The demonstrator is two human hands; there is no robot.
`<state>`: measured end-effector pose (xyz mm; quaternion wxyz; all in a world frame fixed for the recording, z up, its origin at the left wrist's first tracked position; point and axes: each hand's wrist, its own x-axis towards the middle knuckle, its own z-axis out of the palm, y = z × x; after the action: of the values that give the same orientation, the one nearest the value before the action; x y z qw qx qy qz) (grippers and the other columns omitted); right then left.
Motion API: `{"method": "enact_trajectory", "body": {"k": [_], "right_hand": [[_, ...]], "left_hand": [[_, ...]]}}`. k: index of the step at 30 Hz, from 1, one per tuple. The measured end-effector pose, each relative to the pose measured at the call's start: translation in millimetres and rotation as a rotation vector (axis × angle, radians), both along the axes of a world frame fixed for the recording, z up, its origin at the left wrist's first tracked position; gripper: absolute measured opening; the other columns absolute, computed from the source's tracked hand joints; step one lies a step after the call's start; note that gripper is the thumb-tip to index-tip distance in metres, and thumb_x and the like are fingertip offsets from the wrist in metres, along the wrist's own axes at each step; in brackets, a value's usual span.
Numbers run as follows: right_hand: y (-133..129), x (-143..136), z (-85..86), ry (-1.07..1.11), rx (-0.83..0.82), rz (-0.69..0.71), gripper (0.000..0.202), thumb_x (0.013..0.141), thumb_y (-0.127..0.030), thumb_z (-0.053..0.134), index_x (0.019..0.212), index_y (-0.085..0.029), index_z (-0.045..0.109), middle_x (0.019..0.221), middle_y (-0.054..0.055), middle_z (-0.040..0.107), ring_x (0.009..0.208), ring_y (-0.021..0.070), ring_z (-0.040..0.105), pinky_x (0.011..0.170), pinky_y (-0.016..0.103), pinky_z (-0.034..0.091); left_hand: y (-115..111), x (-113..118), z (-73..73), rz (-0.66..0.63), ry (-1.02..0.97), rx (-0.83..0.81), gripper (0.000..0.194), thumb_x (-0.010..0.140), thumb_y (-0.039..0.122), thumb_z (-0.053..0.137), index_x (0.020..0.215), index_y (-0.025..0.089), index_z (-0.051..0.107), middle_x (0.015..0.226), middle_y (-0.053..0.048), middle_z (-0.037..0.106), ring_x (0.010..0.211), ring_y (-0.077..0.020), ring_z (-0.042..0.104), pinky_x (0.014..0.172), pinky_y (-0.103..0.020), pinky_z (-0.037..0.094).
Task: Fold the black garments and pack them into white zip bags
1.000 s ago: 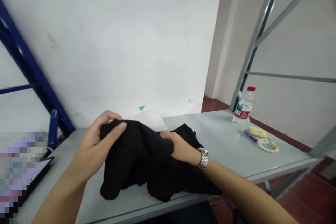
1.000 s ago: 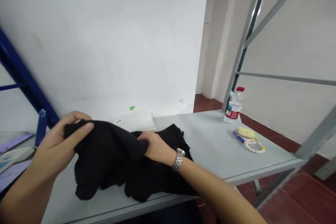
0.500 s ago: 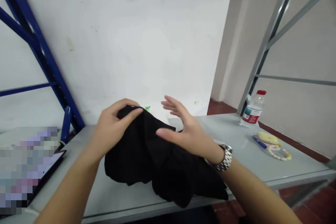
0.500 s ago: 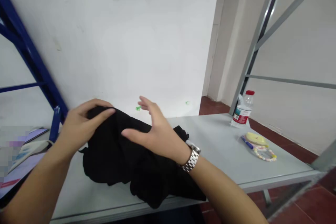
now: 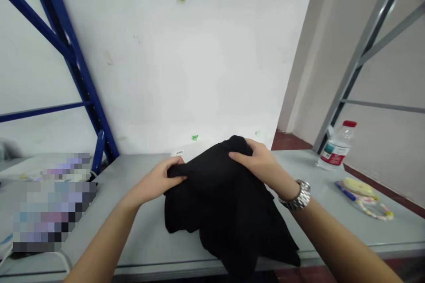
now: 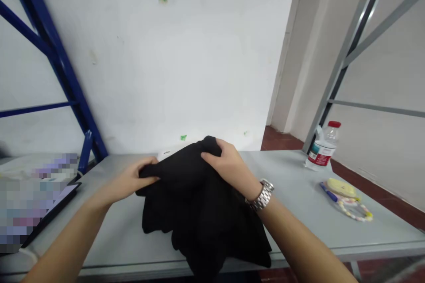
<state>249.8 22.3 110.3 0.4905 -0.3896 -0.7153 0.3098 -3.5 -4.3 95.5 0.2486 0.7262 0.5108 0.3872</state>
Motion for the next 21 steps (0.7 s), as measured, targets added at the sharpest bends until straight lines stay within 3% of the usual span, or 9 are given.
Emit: {"method": "enact_trajectory", "body": {"k": [2,4,6,7,9,12,14,17,21], "right_hand": [[-8,-5,-5.6,-0.129,0.261,-0.126,0.052,0.073,-0.032,0.065,0.121,-0.021,0.051,0.121,0.011,0.055,0.113,0.0301,0.049,0.096,0.047,0.040],[-19,-17,-6.4,-0.252,0.471,-0.120,0.085,0.067,-0.033,0.070,0.140,-0.022,0.026,0.138,0.012,0.038,0.127,0.0313,0.034,0.105,0.050,0.030],[-28,-30,-2.5,-0.360,0.569,-0.101,0.098,0.067,-0.033,0.070,0.144,-0.022,0.010,0.144,0.013,0.029,0.132,0.0321,0.026,0.107,0.053,0.024],[-31,-36,0.8,-0.395,0.598,-0.130,0.093,0.069,-0.030,0.068,0.143,-0.021,0.012,0.145,0.013,0.028,0.133,0.0326,0.024,0.107,0.055,0.021],[-31,-42,8.4,-0.443,0.642,-0.183,0.066,0.073,-0.021,0.061,0.134,-0.020,0.035,0.142,0.013,0.033,0.132,0.0331,0.026,0.107,0.056,0.018],[-22,-37,19.2,-0.423,0.521,-0.040,0.015,0.076,-0.015,0.054,0.088,-0.017,0.062,0.106,0.010,0.063,0.105,0.0275,0.055,0.093,0.047,0.039],[-15,-28,25.1,-0.261,0.315,0.074,0.009,0.078,-0.020,0.055,0.072,-0.017,0.060,0.075,0.004,0.065,0.075,0.0199,0.061,0.072,0.036,0.048],[-12,-12,33.5,0.152,-0.003,0.207,0.017,0.076,-0.033,0.062,0.077,-0.016,0.062,0.069,0.001,0.063,0.061,0.0150,0.059,0.057,0.028,0.048],[-15,6,46.0,0.537,-0.208,0.291,0.025,0.073,-0.039,0.066,0.080,-0.016,0.063,0.070,0.001,0.062,0.058,0.0130,0.058,0.054,0.026,0.049]], "left_hand": [[-2,8,9.6,0.036,0.007,0.130,0.005,0.072,0.019,0.054,0.069,0.022,0.055,0.067,0.004,0.060,0.064,-0.0153,0.059,0.057,-0.025,0.046],[-6,22,21.4,-0.037,0.057,0.272,0.014,0.071,0.009,0.048,0.073,0.021,0.056,0.078,0.002,0.061,0.075,-0.0156,0.059,0.069,-0.028,0.047],[-11,40,31.4,-0.108,0.142,0.457,0.024,0.067,0.002,0.045,0.076,0.021,0.056,0.084,0.000,0.061,0.082,-0.0161,0.058,0.078,-0.031,0.045],[-14,48,34.7,-0.121,0.179,0.545,0.027,0.065,-0.001,0.044,0.077,0.021,0.056,0.083,0.000,0.060,0.083,-0.0161,0.057,0.079,-0.031,0.044],[-16,61,35.5,-0.078,0.177,0.704,0.033,0.063,-0.004,0.045,0.083,0.021,0.054,0.083,0.000,0.058,0.083,-0.0159,0.055,0.079,-0.031,0.044],[-13,65,18.5,0.064,-0.105,0.820,0.041,0.064,0.000,0.060,0.095,0.023,0.046,0.102,-0.003,0.054,0.094,-0.0175,0.055,0.082,-0.032,0.044],[-7,59,-4.0,0.056,-0.299,0.689,0.053,0.063,0.012,0.071,0.104,0.025,0.041,0.117,-0.006,0.049,0.109,-0.0211,0.051,0.089,-0.036,0.041],[-1,56,-41.3,-0.185,-0.334,0.240,0.074,0.062,0.023,0.077,0.122,0.027,0.033,0.127,-0.008,0.048,0.122,-0.0245,0.043,0.098,-0.040,0.036],[-4,70,-65.9,-0.464,-0.277,-0.200,0.056,0.068,0.026,0.073,0.118,0.025,0.049,0.115,-0.004,0.059,0.110,-0.0239,0.053,0.097,-0.040,0.039]]}}
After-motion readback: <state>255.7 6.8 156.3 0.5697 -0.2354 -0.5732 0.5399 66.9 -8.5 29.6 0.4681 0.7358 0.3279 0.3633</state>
